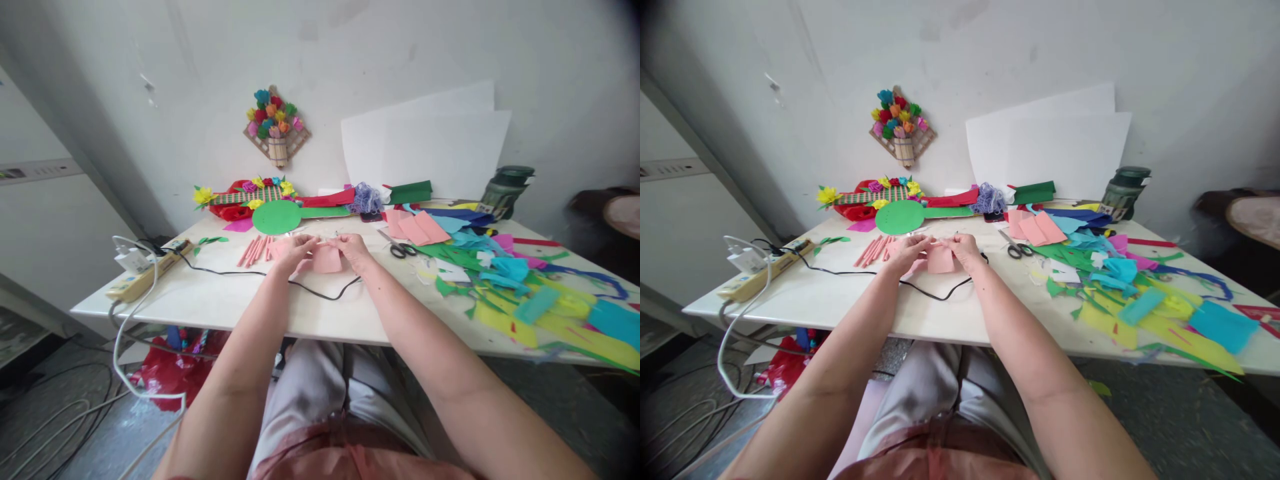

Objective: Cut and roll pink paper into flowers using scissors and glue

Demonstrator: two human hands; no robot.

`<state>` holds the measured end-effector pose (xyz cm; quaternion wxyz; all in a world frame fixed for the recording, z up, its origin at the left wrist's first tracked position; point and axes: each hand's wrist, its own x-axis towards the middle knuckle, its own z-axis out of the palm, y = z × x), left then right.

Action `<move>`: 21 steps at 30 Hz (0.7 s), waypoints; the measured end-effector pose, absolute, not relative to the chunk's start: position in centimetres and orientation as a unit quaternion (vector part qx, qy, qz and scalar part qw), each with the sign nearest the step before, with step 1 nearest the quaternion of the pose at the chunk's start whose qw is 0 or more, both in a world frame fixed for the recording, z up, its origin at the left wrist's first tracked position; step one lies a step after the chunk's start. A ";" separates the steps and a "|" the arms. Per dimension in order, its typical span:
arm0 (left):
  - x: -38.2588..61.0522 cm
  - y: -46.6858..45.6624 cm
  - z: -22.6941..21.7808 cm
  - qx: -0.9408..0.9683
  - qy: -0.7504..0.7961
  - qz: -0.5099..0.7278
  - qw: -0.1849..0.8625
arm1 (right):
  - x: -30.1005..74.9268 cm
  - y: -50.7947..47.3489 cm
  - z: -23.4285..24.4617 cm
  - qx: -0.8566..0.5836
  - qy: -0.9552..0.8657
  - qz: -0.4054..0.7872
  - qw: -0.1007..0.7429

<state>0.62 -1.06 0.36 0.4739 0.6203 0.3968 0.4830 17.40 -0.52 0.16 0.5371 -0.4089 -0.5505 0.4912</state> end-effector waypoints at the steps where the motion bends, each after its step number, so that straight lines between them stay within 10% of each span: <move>1: 0.6 -1.1 0.4 0.609 0.394 0.495 0.478 | 17.4 -0.5 0.2 -0.407 -0.546 0.495 0.539; 21: 0.4 -1.1 0.6 0.554 0.405 0.531 0.497 | 17.6 -0.4 0.1 -0.412 -0.564 0.491 0.521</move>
